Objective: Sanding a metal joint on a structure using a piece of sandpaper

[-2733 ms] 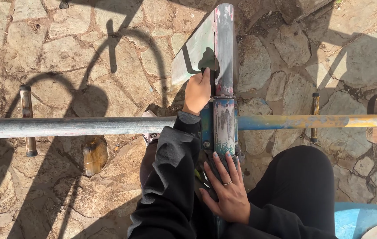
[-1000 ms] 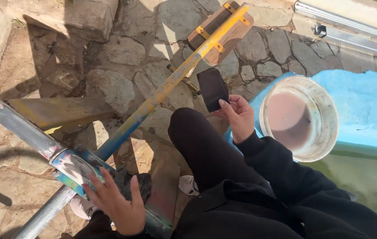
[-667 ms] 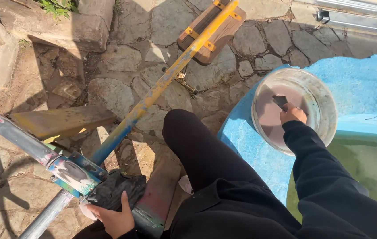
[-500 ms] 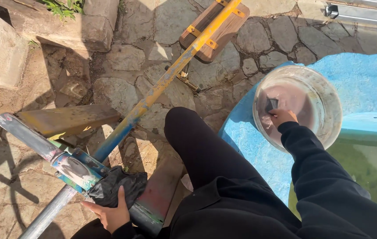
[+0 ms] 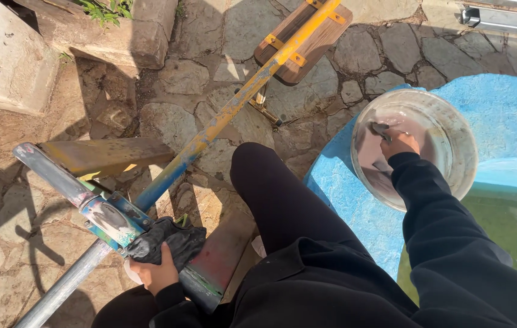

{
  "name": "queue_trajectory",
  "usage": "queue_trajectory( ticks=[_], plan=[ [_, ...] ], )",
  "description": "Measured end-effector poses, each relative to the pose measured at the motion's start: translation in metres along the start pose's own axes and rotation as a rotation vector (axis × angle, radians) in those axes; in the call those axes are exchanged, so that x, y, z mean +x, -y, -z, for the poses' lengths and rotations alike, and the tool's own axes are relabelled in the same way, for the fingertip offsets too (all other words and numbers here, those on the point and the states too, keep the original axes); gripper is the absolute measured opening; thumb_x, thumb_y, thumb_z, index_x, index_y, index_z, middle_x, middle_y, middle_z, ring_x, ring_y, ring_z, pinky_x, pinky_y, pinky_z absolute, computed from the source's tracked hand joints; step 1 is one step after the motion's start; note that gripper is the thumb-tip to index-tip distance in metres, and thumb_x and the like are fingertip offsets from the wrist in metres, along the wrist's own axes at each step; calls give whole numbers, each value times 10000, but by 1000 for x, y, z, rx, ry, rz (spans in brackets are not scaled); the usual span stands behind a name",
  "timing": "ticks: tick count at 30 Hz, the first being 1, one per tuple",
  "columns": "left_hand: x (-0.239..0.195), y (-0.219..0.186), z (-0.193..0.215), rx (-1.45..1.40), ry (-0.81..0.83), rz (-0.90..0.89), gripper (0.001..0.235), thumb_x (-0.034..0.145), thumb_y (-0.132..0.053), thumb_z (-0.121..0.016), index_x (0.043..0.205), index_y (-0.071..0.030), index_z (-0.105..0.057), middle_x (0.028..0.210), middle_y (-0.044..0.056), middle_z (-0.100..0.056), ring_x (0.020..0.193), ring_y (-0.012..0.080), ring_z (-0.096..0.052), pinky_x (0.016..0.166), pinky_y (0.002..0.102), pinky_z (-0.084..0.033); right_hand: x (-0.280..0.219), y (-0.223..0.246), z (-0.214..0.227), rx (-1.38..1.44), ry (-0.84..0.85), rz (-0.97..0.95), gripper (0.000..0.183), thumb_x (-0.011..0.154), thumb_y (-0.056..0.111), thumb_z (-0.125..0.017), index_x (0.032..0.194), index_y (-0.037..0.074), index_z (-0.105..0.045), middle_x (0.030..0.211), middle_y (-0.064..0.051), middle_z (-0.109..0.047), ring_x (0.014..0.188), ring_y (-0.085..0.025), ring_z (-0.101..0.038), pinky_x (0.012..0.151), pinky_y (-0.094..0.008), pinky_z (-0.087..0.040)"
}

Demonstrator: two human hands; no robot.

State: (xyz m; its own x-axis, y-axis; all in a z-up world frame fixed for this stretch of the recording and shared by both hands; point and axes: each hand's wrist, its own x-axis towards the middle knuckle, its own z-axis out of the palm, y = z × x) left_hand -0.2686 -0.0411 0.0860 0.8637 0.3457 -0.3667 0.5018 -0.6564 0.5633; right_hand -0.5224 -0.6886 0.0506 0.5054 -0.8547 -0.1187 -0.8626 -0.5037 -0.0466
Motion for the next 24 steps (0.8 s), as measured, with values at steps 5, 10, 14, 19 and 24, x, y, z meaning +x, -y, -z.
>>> queue_trajectory(
  ticks=[5,10,14,19,24],
  plan=[
    [12,13,-7,72,24,-30,1024,899,-598,-634,1583,-14,-146,1302,356,-537,1195,533,-532,900,612,-441,11,10,-52,142,106,126,487,1026,267,-416,1449,107,-599,1529,-161,-546,1427,-329,-482,1166,-460,-385],
    [12,14,-7,114,10,-37,999,903,-604,-618,1578,-28,-158,1234,316,-593,1113,540,-598,910,609,-460,20,-18,5,566,-97,-115,325,1043,231,-524,1303,159,-705,1070,-216,-711,913,-460,-654,762,-489,-587],
    [17,20,-9,115,44,-40,909,906,-618,-634,1445,0,-241,1036,281,-639,1020,535,-637,866,595,-481,-4,-9,89,1671,-96,-497,271,962,16,-679,1217,-54,-621,1160,-279,-670,1025,-439,-723,787,-692,-692],
    [14,-4,19,54,276,137,1140,802,-669,-647,1588,-39,-113,1454,214,-392,1304,447,-482,1048,613,-438,12,45,120,1872,163,-279,91,1026,47,-640,1110,26,-614,1331,-264,-688,1301,-475,-658,993,-653,-625],
    [18,2,45,-202,458,275,1225,715,-664,-718,1631,-156,-83,1634,67,-310,1469,313,-403,1227,558,-425,12,229,138,1465,507,229,507,1060,319,-693,1468,60,-538,1519,-160,-592,1327,-420,-621,1104,-482,-604]
  ],
)
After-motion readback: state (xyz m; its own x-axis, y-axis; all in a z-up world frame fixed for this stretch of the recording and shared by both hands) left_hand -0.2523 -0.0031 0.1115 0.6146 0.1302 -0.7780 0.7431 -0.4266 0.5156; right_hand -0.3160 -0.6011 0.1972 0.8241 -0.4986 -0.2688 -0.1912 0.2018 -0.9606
